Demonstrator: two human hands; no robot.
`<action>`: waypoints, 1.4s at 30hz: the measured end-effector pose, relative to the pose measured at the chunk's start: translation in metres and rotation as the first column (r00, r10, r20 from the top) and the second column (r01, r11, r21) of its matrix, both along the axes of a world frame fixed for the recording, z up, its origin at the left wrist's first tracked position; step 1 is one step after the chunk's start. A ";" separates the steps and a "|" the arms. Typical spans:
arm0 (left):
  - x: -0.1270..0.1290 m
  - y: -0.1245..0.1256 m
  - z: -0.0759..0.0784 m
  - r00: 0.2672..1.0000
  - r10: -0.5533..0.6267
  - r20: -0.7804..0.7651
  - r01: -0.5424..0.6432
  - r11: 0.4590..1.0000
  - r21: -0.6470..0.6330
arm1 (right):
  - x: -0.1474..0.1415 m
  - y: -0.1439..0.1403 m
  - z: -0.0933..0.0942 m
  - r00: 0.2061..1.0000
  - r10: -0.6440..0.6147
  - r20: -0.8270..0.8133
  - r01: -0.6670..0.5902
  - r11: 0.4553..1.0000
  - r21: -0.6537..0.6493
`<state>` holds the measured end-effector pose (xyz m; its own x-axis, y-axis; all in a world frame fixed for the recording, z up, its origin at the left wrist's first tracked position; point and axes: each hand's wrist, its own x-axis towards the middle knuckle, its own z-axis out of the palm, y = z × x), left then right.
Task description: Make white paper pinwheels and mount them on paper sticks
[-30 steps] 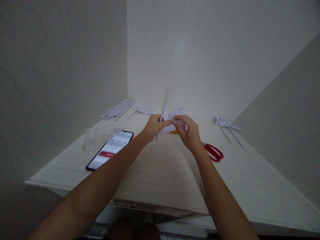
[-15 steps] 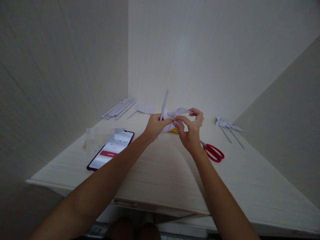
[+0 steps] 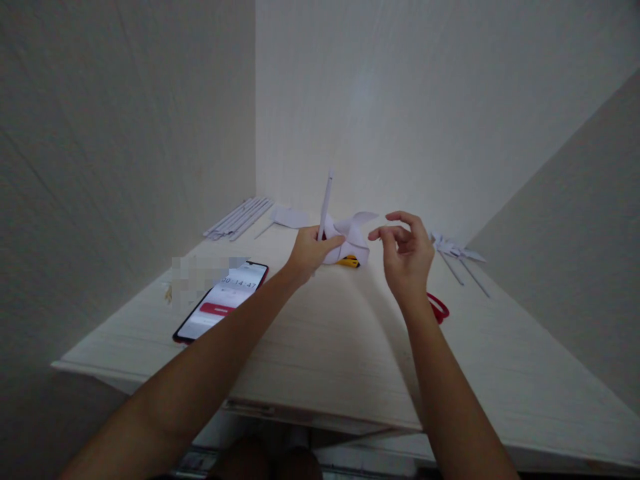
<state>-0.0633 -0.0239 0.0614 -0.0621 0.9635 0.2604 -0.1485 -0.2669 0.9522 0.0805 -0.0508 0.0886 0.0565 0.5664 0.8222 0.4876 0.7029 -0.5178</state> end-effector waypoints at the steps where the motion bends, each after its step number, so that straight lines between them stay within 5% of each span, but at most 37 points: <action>1: 0.000 -0.001 0.001 1.000 0.002 -0.003 -0.002 1.000 0.005 | 0.002 0.001 0.000 0.999 -0.025 0.025 0.025 1.000 -0.013; 7: 0.000 -0.003 0.002 0.999 -0.029 -0.025 0.030 0.999 0.043 | 0.013 0.008 0.001 0.985 0.020 0.172 0.010 0.985 -0.170; 14: 0.000 -0.005 -0.001 0.991 -0.103 -0.091 0.108 0.993 0.052 | 0.009 0.007 0.000 0.953 0.304 -0.010 -0.265 0.814 -0.517; 31: 0.000 -0.006 -0.003 0.963 -0.183 -0.199 0.183 0.983 -0.020 | 0.015 0.016 -0.010 0.975 0.223 0.023 -0.175 0.819 -0.547; 42: 0.002 -0.010 0.002 0.972 -0.216 -0.088 0.213 0.976 -0.044 | 0.015 0.022 -0.016 0.981 0.192 -0.014 -0.169 0.826 -0.537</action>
<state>-0.0614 -0.0336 0.0636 0.1697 0.9602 0.2218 -0.1108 -0.2051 0.9725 0.0954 -0.0289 0.0729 -0.1153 0.9142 0.3885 0.4071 0.4002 -0.8210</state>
